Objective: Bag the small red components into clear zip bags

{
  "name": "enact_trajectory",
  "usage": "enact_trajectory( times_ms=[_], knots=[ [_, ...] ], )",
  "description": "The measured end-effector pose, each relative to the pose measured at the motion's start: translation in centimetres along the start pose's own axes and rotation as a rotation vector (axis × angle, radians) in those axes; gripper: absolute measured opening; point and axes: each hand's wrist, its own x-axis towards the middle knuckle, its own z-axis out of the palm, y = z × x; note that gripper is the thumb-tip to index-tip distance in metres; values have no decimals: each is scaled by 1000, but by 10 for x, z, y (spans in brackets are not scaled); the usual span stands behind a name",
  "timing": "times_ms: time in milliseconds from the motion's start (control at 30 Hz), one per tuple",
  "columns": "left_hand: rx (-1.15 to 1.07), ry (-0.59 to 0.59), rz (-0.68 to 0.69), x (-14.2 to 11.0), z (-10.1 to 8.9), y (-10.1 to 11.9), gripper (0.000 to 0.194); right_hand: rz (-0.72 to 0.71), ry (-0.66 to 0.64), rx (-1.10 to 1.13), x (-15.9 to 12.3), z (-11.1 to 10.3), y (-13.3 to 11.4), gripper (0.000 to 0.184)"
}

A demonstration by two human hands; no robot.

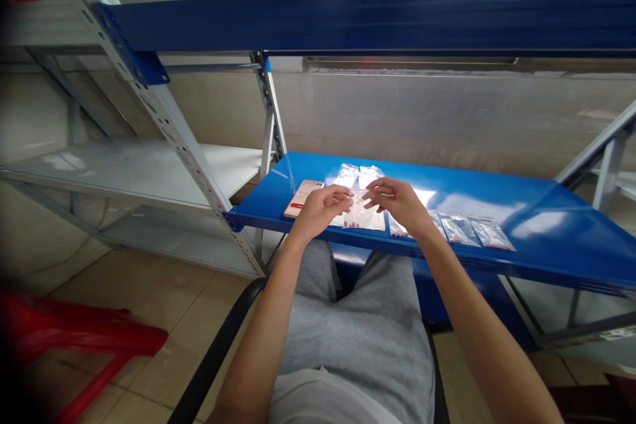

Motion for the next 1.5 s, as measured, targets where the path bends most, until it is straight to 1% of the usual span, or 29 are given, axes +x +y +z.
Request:
enact_trajectory(
  times_ms=[133, 267, 400, 500, 600, 667, 833, 933, 1000, 1067, 1167, 1333, 1400, 1500],
  knots=[
    [28, 44, 3, 1, 3, -4, 25, 11, 10, -23, 3, 0, 7, 41],
    [54, 90, 13, 1, 3, -4, 25, 6, -23, -26, 3, -3, 7, 47],
    [64, 105, 35, 1, 2, -1, 25, 38, -96, -17, 2, -4, 7, 50],
    [96, 88, 62, 0, 4, 3, 24, 77, -168, -37, 3, -2, 14, 48],
    [160, 87, 55, -1, 6, 5, 21, 96, -243, -53, 4, -1, 22, 44],
    [195, 97, 43, -1, 7, 5, 21, 99, -253, -47, 5, -1, 24, 42],
    [238, 119, 20, -1, 5, -1, 26, 66, -193, -40, 3, -7, 16, 38],
    [226, 118, 5, 0, 3, -4, 26, 4, -171, -64, 1, -8, 7, 36],
    [210, 121, 3, 1, 3, -6, 25, -54, -133, -99, -1, -8, 1, 35],
    [177, 120, -5, 2, 3, -8, 24, -100, -90, -136, -3, -7, -6, 35],
    [100, 112, -41, 3, 3, -11, 25, -120, -65, -170, -6, -6, -14, 37],
    [-6, 93, -74, 4, 0, -17, 33, -138, -47, -156, -6, -5, -15, 35],
    [-4, 65, -106, 4, -4, -21, 35, -140, -6, -108, -5, -6, -12, 34],
    [43, -41, -171, 3, -8, -27, 37, -120, 56, -24, -5, -6, -10, 32]
  ],
)
